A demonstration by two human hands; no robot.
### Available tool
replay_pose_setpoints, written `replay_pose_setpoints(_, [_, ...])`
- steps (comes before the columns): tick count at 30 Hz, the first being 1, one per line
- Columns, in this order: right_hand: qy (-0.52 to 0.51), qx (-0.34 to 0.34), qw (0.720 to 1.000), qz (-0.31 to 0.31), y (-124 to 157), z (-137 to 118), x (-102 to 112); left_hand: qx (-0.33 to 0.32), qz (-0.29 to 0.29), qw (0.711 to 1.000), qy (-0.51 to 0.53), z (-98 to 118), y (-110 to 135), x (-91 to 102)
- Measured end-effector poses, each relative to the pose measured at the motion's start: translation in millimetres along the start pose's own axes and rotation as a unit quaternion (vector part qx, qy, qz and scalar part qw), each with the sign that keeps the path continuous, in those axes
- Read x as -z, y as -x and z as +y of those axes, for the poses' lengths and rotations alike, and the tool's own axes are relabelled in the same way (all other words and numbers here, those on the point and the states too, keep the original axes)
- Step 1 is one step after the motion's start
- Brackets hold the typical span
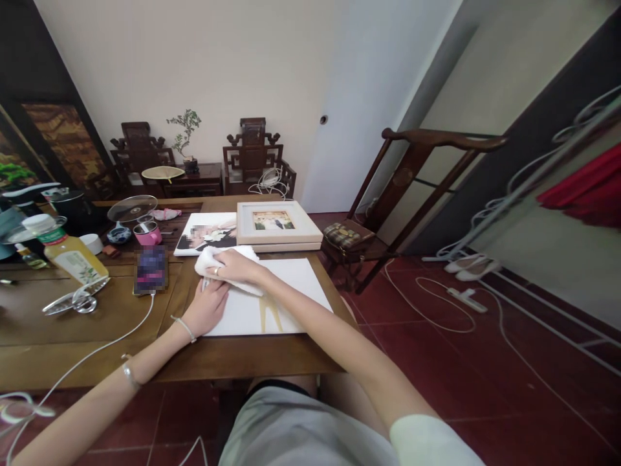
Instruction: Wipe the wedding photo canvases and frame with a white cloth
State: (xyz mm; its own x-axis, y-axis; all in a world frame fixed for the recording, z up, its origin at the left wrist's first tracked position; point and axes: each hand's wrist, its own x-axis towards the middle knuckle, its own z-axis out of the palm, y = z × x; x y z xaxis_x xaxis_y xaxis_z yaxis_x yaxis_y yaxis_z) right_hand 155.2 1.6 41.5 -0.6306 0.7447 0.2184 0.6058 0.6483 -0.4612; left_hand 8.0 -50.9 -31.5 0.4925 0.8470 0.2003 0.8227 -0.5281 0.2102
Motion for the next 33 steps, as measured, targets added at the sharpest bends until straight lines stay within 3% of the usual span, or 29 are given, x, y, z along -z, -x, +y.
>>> replay_pose_setpoints(4, [0.018,-0.023,1.000,-0.001,6,5,5,0.000,-0.005,1.000,0.009,0,1,0.0])
replay_pose_setpoints(9, [0.042,-0.079,0.996,-0.013,32,34,23,0.007,-0.022,1.000,0.002,0,1,-0.4])
replay_pose_setpoints(15, [0.079,-0.148,0.986,-0.001,91,72,47,0.018,-0.046,0.999,-0.023,3,1,1.4])
replay_pose_setpoints(19, [0.113,-0.190,0.975,0.020,132,89,49,0.018,-0.045,0.998,-0.031,3,2,1.1])
replay_pose_setpoints(21, [0.124,-0.167,0.978,0.027,145,91,44,0.018,-0.041,0.998,-0.033,2,2,0.4])
replay_pose_setpoints(26, [0.143,-0.017,0.989,0.025,147,88,28,0.015,-0.037,0.999,-0.033,1,1,0.3])
replay_pose_setpoints(33, [0.129,0.007,0.991,-0.035,146,74,28,0.015,-0.042,0.998,-0.032,1,0,1.2])
